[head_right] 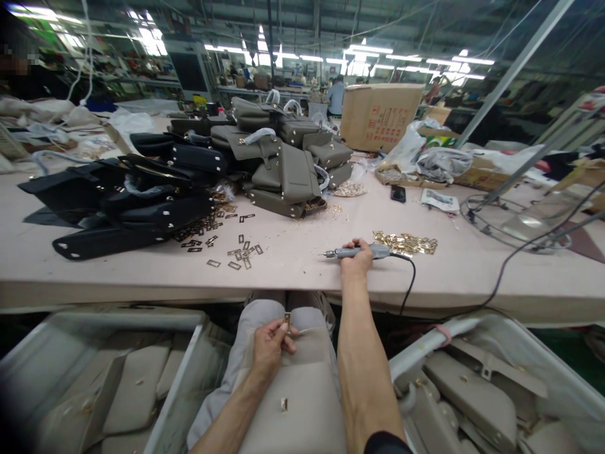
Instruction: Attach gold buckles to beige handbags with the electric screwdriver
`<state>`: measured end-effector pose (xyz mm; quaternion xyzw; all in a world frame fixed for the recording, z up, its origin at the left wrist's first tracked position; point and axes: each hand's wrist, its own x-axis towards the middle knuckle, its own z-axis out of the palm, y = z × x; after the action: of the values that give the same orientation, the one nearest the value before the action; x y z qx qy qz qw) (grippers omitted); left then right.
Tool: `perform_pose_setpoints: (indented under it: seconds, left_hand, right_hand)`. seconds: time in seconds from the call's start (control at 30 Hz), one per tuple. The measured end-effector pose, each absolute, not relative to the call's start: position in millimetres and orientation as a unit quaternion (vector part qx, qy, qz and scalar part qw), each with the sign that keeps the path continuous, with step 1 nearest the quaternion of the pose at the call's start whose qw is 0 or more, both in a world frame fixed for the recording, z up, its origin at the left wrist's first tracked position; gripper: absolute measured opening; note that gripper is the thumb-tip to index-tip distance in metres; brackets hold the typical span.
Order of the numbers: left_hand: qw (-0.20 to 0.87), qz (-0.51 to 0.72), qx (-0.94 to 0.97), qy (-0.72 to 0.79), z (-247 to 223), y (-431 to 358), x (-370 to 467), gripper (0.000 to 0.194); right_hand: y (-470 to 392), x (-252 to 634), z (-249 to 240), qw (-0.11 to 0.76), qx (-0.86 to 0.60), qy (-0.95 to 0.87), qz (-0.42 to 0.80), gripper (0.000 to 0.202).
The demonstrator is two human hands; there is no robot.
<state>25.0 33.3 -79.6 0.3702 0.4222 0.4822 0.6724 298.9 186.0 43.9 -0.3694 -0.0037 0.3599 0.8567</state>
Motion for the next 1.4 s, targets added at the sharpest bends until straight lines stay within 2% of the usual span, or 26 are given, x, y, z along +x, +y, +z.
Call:
perform_pose_setpoints:
  seconds: [0.37,1.1,1.4]
  left_hand:
    - [0.672,0.481,0.367,0.427,-79,36,24,0.048]
    - [0.675,0.482,0.364,0.423,-75,35,21,0.046]
    - [0.673,0.484,0.366,0.423,-78,35,21,0.050]
  right_hand:
    - [216,279,47,0.868,-0.401,0.092,0.277,0.021]
    - [219,276,39,0.865,-0.436,0.078,0.237,0.029]
    - [211,278,37,0.870,-0.424,0.080,0.239,0.026]
